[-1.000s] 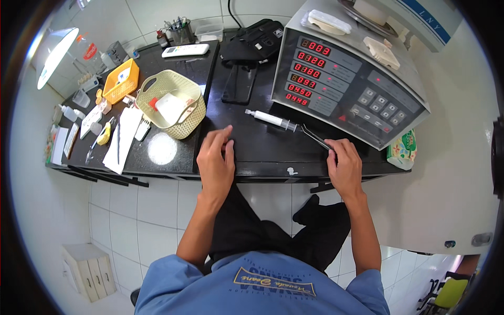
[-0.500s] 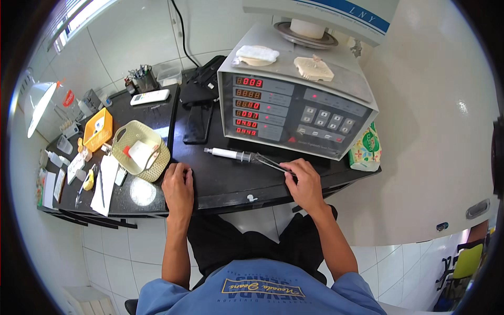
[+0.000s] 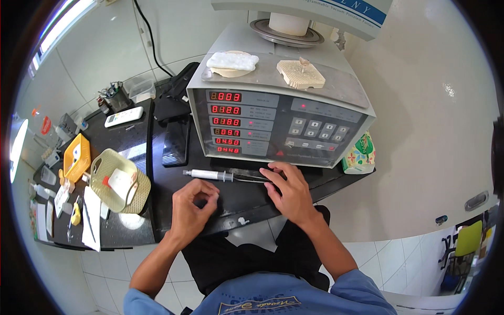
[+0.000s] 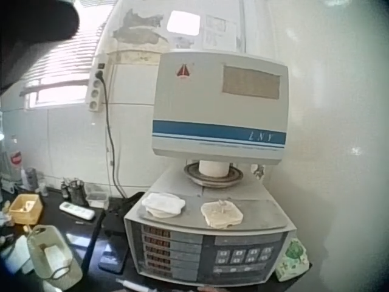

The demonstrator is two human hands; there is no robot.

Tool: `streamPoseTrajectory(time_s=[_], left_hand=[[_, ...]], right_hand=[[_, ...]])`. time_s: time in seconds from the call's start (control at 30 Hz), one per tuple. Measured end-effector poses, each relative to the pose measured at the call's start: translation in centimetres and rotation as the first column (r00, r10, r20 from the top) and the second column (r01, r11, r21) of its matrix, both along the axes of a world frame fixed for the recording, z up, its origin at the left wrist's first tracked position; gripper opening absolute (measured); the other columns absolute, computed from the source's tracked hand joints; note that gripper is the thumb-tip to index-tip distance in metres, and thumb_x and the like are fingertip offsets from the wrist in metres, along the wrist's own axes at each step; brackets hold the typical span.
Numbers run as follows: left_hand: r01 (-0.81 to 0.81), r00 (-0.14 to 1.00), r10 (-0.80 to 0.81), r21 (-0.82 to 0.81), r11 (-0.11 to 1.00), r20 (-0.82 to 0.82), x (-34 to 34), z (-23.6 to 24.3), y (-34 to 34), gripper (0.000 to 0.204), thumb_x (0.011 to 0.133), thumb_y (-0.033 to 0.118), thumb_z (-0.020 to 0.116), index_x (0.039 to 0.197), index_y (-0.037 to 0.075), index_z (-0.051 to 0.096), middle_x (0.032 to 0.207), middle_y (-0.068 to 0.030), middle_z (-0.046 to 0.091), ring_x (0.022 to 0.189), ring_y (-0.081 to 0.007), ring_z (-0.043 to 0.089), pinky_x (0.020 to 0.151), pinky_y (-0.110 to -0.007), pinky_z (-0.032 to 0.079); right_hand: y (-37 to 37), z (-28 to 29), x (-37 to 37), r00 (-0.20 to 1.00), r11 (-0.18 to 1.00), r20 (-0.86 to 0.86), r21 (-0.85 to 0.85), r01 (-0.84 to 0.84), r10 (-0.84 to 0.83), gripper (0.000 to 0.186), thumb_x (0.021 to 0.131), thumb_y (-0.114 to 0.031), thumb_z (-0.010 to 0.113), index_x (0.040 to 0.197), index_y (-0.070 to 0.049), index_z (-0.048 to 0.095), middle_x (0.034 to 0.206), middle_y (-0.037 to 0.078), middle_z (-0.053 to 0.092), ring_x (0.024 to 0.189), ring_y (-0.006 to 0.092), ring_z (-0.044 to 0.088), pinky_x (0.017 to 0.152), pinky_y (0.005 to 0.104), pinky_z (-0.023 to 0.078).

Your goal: Applying characterization stains and glaze paste to a dental crown using a fine brush and syringe before placing it in a porcelain furnace.

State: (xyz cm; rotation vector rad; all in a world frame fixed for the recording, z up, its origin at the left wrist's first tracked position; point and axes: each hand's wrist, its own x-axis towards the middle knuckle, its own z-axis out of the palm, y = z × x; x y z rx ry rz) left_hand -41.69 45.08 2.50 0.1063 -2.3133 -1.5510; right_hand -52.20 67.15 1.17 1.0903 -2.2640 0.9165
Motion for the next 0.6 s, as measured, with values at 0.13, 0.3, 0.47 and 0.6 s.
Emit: streamPoseTrajectory(time_s=[0.13,0.3,0.47,0.6], left_hand=[[0.197,0.964,-0.224,0.177,0.964,0.143,-2.3,0.2,0.0,0.008,0.082,-0.006,0.062,0.086,-0.002,0.058,0.089,-0.0079,0.063,0.083,-0.0118,0.062,0.074,-0.024,0.051],[0.162,0.93,-0.33,0.621,0.767,0.164,-3.7,-0.5,0.3,0.007,0.087,0.001,0.062,0.091,-0.004,0.061,0.088,-0.0064,0.065,0.081,-0.0084,0.061,0.073,-0.022,0.051],[0.123,0.927,-0.305,0.59,0.798,0.218,-3.4,-2.1,0.1,0.01,0.089,0.004,0.062,0.093,-0.005,0.063,0.086,-0.0074,0.067,0.078,-0.0089,0.062,0.071,-0.022,0.051],[0.132,0.938,-0.29,0.578,0.805,0.191,-3.0,-2.8,0.3,0.011,0.089,0.004,0.061,0.093,-0.005,0.064,0.086,-0.0082,0.068,0.077,-0.0079,0.061,0.071,-0.022,0.05]], right_hand=[[-2.5,0.2,2.1,0.98,0.962,0.183,-0.272,-0.032,0.084,0.025,0.076,-0.001,0.069,0.101,-0.005,0.066,0.086,0.007,0.061,0.072,0.019,0.062,0.061,0.0308,0.05],[-5.5,0.0,2.3,0.94,0.931,0.241,-0.329,-0.155,0.242,0.022,0.078,0.0,0.069,0.099,-0.005,0.067,0.084,0.007,0.061,0.067,0.0176,0.062,0.059,0.0276,0.051],[-5.8,-1.1,2.2,0.919,0.952,0.334,-0.285,-0.112,0.208,0.022,0.075,0.0,0.072,0.096,-0.005,0.069,0.083,0.007,0.061,0.07,0.0189,0.062,0.062,0.0285,0.05],[-5.6,-1.8,2.4,0.903,0.926,0.366,-0.369,-0.078,0.223,0.021,0.074,0.0,0.073,0.094,-0.005,0.07,0.082,0.007,0.063,0.07,0.0168,0.063,0.061,0.027,0.051]])
